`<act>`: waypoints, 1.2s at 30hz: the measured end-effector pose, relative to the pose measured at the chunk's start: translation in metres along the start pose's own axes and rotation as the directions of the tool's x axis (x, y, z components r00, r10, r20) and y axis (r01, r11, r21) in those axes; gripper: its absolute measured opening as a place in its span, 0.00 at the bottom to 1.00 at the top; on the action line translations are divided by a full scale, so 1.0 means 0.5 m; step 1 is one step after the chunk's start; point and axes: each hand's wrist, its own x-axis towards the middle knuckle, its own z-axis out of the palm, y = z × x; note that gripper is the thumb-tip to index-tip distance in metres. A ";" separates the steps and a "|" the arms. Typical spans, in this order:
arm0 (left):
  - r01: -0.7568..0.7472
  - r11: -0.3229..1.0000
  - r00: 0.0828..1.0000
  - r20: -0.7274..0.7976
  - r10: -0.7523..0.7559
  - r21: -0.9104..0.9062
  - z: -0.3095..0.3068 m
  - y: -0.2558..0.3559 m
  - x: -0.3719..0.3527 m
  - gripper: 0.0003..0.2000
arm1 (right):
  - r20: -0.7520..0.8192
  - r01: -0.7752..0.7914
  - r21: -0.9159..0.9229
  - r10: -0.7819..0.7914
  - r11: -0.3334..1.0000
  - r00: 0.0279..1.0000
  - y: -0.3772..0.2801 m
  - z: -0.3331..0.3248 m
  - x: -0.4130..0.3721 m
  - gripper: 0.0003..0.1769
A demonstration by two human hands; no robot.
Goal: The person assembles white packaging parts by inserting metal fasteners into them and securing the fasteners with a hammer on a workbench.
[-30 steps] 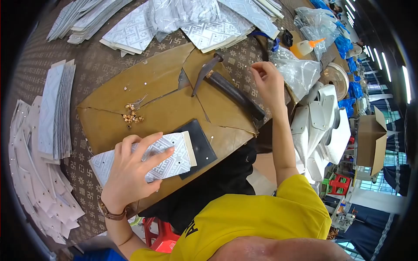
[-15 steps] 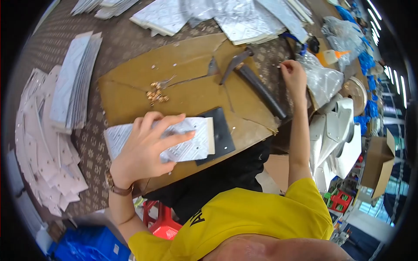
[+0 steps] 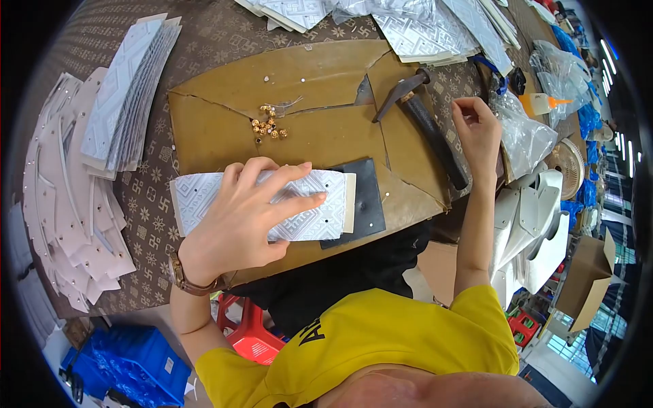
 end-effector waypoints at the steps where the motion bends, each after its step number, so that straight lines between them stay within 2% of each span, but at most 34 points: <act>1: 0.003 1.000 1.000 0.000 -0.003 0.009 -0.001 0.002 -0.001 0.35 | 0.005 0.012 -0.028 -0.011 1.000 1.000 0.007 0.006 0.005 0.06; 8: 0.042 0.998 0.999 -0.016 -0.041 0.056 0.002 0.014 -0.001 0.35 | 0.018 0.090 -0.031 -0.090 0.995 0.996 0.006 0.015 -0.012 0.05; 15: 0.057 0.997 0.998 0.027 -0.059 0.060 -0.002 0.018 0.004 0.36 | -0.020 0.120 0.078 -0.119 0.990 0.993 -0.092 0.031 -0.029 0.04; 17: 0.067 0.995 0.997 0.035 -0.069 0.069 -0.004 0.021 0.004 0.36 | 0.070 0.119 0.227 -0.138 0.967 0.988 -0.136 0.033 -0.060 0.04; 20: 0.062 0.994 0.996 0.053 -0.067 0.090 -0.007 0.026 0.009 0.37 | 0.273 0.176 0.376 -0.290 0.910 0.917 -0.206 0.036 -0.100 0.06; 21: 0.071 0.993 0.996 0.055 -0.077 0.097 -0.007 0.028 0.010 0.38 | 0.311 0.208 0.449 -0.370 0.869 0.875 -0.220 0.041 -0.109 0.08; 22: 0.082 0.991 0.995 0.056 -0.088 0.104 -0.007 0.030 0.010 0.38 | 0.309 0.205 0.447 -0.365 0.871 0.879 -0.229 0.047 -0.118 0.08; 24: 0.089 0.990 0.994 0.059 -0.096 0.111 -0.008 0.032 0.011 0.38 | 0.429 0.057 0.602 -0.384 0.796 0.818 -0.238 0.060 -0.132 0.10; 36: 0.108 0.986 0.989 0.089 -0.119 0.126 -0.010 0.033 0.014 0.40 | 0.387 0.165 0.612 -0.476 0.773 0.790 -0.227 0.081 -0.147 0.12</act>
